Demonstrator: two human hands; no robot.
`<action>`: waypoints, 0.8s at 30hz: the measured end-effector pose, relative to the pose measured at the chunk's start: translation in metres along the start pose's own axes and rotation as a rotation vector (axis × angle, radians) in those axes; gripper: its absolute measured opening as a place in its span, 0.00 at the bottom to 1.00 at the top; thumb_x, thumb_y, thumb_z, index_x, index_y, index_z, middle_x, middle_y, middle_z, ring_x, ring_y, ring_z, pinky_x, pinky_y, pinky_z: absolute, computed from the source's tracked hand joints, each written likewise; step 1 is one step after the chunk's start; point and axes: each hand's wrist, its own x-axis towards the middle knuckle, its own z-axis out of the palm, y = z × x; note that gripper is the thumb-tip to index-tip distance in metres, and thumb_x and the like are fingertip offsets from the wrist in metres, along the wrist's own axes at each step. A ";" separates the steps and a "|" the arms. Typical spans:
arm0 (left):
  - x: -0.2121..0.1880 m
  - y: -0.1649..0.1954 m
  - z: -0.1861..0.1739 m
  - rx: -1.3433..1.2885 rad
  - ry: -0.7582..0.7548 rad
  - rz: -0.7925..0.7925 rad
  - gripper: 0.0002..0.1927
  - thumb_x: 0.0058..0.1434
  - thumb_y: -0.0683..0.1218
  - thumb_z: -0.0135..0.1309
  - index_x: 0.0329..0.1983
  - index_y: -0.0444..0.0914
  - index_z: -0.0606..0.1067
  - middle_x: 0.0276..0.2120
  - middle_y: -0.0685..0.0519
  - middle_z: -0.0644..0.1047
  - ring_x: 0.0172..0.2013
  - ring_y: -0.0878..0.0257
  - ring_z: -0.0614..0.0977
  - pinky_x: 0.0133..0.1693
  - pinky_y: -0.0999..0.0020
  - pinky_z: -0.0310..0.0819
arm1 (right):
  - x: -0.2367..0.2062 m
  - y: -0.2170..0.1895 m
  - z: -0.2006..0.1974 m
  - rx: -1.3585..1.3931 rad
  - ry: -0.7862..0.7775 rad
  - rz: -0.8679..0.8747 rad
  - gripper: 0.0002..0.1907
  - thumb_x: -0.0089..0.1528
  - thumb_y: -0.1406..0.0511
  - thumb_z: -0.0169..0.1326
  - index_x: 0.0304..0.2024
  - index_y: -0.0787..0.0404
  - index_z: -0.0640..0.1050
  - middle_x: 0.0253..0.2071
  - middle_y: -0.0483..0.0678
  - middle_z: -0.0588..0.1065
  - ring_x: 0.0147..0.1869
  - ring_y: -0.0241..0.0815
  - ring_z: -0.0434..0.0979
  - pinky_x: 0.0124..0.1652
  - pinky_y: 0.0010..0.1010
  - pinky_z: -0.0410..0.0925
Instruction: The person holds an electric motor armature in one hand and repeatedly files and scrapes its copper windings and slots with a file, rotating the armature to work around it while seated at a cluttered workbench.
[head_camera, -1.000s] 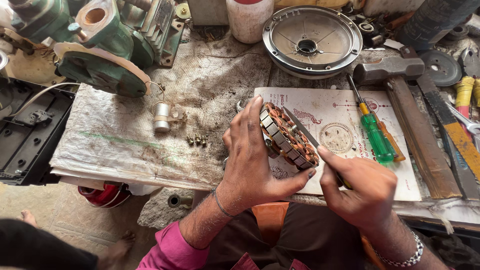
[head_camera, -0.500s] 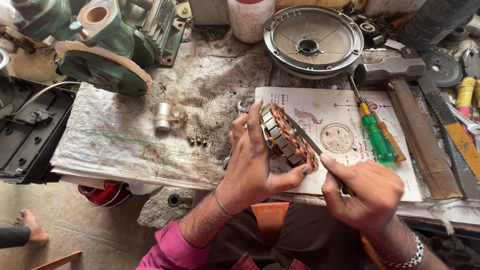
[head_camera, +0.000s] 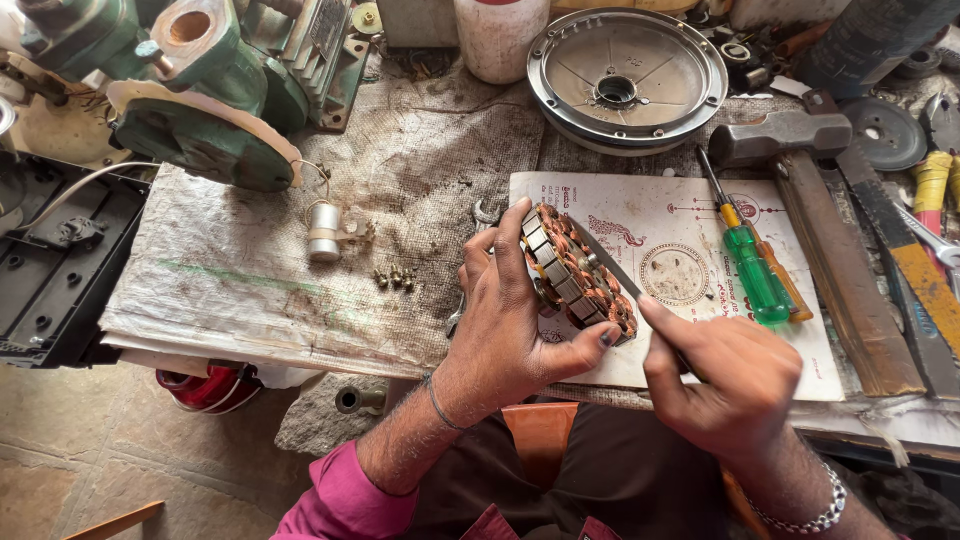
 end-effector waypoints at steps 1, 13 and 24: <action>-0.001 0.001 0.000 0.014 0.009 0.002 0.66 0.51 0.66 0.66 0.78 0.29 0.42 0.60 0.45 0.75 0.67 0.46 0.62 0.72 0.44 0.47 | 0.000 0.001 0.000 0.005 -0.009 -0.017 0.15 0.55 0.76 0.59 0.45 0.66 0.84 0.22 0.51 0.73 0.24 0.44 0.73 0.30 0.35 0.66; -0.003 0.002 0.000 0.065 0.019 -0.057 0.68 0.49 0.69 0.68 0.77 0.30 0.44 0.64 0.36 0.65 0.66 0.44 0.62 0.69 0.43 0.48 | 0.002 0.001 0.002 0.019 -0.058 -0.029 0.16 0.53 0.74 0.60 0.45 0.66 0.84 0.21 0.51 0.72 0.23 0.46 0.73 0.29 0.36 0.65; 0.002 0.013 -0.002 0.162 0.122 0.049 0.72 0.44 0.70 0.71 0.76 0.31 0.44 0.71 0.34 0.58 0.69 0.41 0.60 0.69 0.41 0.49 | 0.006 -0.011 -0.006 -0.044 -0.129 0.035 0.19 0.52 0.72 0.62 0.47 0.65 0.85 0.21 0.52 0.74 0.24 0.48 0.74 0.29 0.38 0.66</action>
